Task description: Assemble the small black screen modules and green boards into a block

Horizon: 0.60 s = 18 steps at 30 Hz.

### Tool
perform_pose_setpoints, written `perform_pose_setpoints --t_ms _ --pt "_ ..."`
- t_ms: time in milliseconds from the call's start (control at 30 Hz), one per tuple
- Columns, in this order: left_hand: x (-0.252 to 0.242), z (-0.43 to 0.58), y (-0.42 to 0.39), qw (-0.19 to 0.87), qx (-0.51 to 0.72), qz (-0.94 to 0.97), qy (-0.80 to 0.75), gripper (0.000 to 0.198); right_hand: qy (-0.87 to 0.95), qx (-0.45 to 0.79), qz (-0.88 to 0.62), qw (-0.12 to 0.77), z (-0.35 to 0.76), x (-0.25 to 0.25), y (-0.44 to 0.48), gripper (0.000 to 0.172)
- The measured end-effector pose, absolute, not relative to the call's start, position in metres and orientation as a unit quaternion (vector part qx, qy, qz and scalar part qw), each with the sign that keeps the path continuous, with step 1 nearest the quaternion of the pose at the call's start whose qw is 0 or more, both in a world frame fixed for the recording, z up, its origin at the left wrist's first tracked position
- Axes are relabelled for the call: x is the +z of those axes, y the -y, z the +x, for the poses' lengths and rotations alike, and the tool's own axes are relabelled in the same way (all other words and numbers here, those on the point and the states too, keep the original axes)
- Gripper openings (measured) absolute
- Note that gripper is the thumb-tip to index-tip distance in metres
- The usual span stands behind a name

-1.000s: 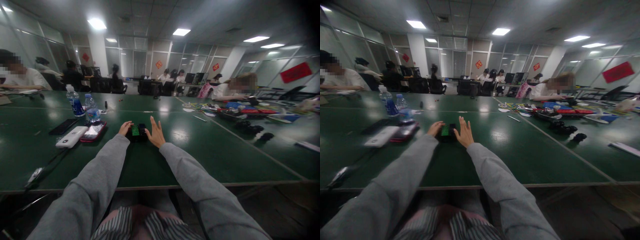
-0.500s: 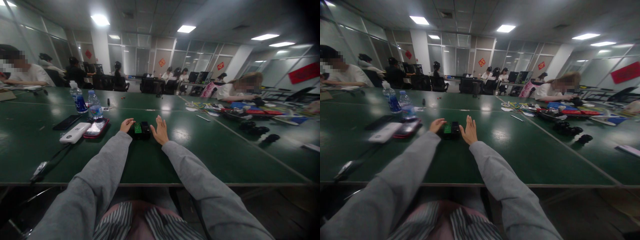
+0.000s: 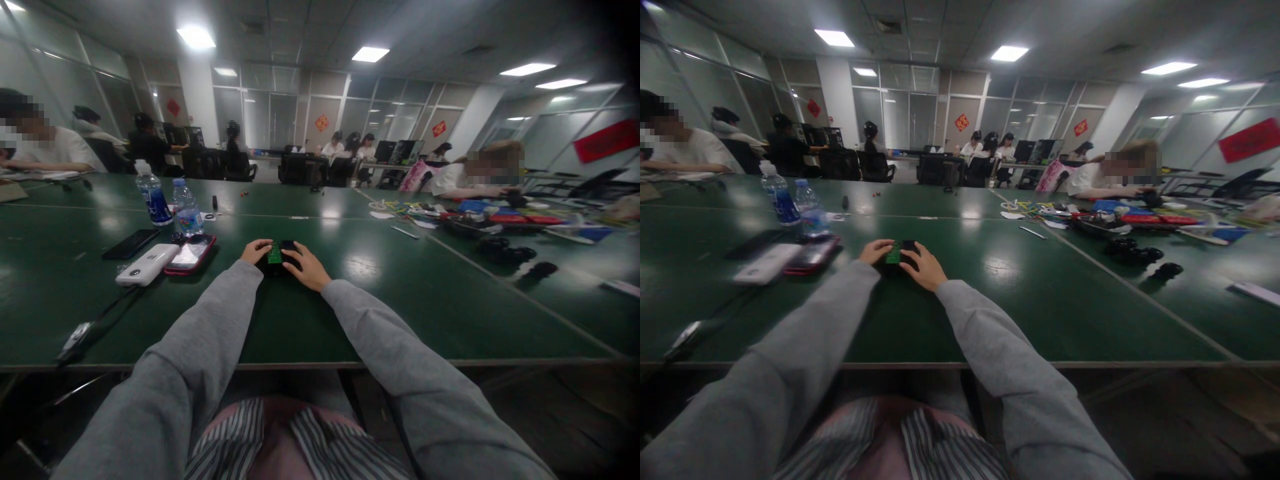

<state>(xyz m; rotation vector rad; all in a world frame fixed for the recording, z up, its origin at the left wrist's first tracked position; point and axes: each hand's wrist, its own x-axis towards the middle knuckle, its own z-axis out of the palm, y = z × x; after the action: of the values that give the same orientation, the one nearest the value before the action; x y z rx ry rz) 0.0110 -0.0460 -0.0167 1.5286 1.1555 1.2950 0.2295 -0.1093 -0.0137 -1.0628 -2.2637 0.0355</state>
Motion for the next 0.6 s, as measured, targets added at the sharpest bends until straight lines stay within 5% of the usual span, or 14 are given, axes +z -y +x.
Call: perform_pose_setpoints --t_ms 400,600 --pt "-0.016 0.012 0.052 0.378 0.494 0.606 -0.496 0.027 0.817 0.046 -0.434 0.377 0.234 -0.017 0.104 0.034" --pt "-0.009 0.013 0.060 0.378 0.496 0.601 -0.499 0.025 0.807 0.046 -0.457 0.372 0.237 -0.021 0.100 0.048"
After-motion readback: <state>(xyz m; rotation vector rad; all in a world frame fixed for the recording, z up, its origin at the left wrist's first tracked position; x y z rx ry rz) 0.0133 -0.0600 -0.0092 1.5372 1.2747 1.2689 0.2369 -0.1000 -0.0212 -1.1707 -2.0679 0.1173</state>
